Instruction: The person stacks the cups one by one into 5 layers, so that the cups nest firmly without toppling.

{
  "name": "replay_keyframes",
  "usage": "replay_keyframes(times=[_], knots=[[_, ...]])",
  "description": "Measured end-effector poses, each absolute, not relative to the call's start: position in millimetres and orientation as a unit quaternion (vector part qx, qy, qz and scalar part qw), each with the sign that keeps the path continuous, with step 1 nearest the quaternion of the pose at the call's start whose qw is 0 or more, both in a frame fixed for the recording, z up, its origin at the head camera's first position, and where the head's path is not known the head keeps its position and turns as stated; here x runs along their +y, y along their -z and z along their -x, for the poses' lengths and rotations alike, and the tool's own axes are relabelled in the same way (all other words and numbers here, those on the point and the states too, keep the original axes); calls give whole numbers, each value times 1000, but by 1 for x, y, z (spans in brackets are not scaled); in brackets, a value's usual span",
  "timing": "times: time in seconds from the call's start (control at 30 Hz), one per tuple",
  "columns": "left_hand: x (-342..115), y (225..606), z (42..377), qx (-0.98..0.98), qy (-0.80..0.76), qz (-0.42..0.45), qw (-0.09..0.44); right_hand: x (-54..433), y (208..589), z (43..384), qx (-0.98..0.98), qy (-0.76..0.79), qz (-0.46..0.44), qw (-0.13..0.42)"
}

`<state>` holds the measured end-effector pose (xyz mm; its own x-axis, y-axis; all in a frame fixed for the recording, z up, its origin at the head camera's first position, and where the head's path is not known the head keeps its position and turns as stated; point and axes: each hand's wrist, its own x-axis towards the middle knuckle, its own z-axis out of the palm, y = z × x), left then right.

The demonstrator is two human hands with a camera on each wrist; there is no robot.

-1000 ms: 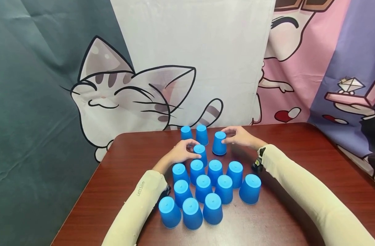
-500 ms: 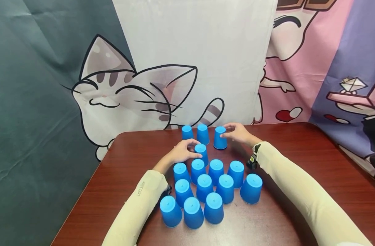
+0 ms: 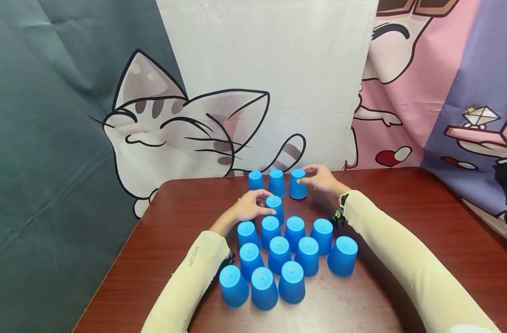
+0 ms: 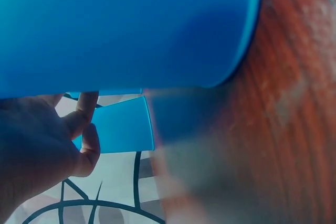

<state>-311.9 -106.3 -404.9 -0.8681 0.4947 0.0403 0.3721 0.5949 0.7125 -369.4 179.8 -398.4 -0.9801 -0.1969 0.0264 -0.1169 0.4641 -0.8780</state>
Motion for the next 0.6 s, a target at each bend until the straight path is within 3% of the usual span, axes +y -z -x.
replay_keyframes(times=[0.6], knots=[[-105,406,315,889,-380,-241,88,178,407,377,856,509,82,34]])
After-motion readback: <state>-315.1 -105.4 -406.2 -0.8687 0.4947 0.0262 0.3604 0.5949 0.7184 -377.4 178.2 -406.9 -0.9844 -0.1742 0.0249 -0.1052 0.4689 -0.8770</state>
